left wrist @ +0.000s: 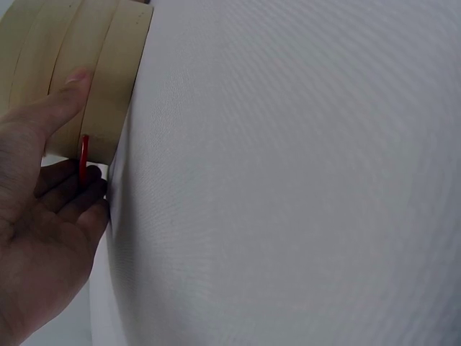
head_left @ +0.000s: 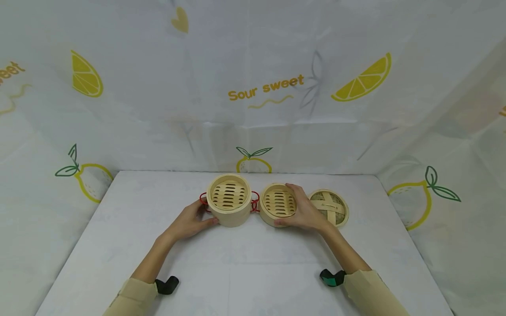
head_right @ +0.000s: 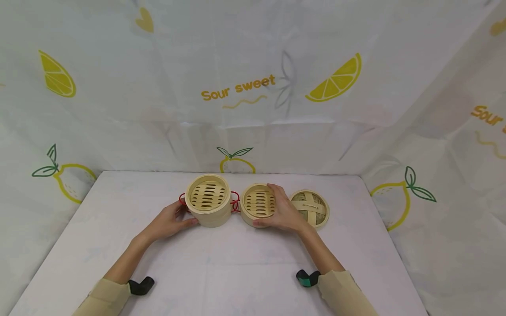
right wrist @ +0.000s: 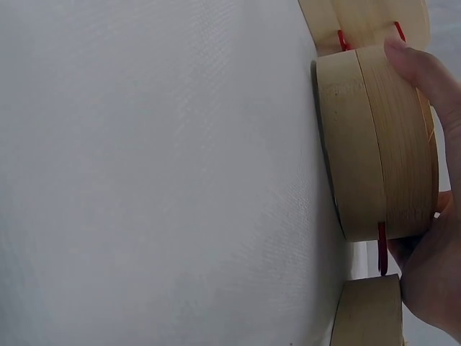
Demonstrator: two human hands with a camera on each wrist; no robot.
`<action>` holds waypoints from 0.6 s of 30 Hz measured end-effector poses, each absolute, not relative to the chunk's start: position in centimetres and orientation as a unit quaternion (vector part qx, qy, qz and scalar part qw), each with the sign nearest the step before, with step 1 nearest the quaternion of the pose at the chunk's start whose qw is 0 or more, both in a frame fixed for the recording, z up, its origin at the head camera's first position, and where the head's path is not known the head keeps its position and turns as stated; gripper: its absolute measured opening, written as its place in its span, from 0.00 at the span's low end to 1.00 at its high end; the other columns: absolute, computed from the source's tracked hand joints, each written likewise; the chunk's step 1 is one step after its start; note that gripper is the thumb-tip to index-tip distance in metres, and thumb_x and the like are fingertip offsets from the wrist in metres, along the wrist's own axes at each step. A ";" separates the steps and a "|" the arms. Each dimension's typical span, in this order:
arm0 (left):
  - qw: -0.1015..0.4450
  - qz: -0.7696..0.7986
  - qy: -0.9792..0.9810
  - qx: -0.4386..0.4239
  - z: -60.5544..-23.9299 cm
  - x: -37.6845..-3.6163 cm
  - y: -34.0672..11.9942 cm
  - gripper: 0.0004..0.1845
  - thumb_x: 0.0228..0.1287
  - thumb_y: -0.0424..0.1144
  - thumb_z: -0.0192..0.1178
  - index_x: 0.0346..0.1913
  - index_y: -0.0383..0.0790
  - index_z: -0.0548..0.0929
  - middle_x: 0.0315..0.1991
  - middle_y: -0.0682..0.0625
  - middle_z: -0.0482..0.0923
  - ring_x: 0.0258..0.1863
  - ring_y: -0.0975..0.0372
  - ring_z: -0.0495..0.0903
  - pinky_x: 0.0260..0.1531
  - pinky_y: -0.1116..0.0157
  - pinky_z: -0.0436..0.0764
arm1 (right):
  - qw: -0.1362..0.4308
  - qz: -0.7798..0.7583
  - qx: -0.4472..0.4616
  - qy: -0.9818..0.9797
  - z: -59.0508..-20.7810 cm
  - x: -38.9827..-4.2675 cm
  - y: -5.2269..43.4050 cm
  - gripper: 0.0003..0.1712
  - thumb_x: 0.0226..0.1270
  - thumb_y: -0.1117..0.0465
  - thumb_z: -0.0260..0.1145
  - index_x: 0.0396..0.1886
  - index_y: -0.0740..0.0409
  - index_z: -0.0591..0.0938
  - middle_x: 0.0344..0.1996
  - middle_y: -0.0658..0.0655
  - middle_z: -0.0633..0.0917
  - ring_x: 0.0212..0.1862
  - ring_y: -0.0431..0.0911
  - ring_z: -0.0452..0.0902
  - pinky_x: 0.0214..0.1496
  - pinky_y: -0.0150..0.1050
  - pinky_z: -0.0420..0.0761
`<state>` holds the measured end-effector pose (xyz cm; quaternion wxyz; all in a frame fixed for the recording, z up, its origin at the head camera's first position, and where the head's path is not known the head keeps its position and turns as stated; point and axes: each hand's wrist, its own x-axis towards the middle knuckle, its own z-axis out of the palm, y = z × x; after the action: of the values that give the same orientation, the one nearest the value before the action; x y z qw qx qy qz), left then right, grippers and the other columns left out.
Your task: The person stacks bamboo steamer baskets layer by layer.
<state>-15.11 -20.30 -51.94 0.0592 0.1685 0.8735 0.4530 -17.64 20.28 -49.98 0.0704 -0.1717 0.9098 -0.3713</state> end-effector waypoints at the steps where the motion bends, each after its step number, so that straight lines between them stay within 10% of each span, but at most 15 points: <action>1: 0.060 0.453 0.873 0.167 -51.9 -15.1 -20.3 0.44 0.66 0.46 0.79 0.79 0.35 0.70 0.74 0.38 0.78 0.79 0.43 0.74 0.79 0.43 0.75 | 0.069 -0.373 -0.171 0.909 -50.0 -17.6 20.3 0.77 0.48 0.39 0.89 0.87 0.61 0.54 0.84 0.69 0.60 0.84 0.68 0.60 0.83 0.72 0.66; 18: 0.066 0.452 0.874 0.164 -52.1 -15.3 -20.3 0.45 0.66 0.46 0.79 0.80 0.34 0.69 0.73 0.38 0.79 0.78 0.43 0.75 0.78 0.44 0.76 | 0.049 -0.405 -0.161 0.899 -50.2 -17.5 20.0 0.76 0.45 0.41 0.91 0.86 0.61 0.57 0.81 0.67 0.65 0.83 0.67 0.63 0.84 0.72 0.65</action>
<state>-15.29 -20.35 -52.09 0.0664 0.1643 0.8743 0.4519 -17.53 20.02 -50.16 0.0486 -0.1615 0.8985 -0.4053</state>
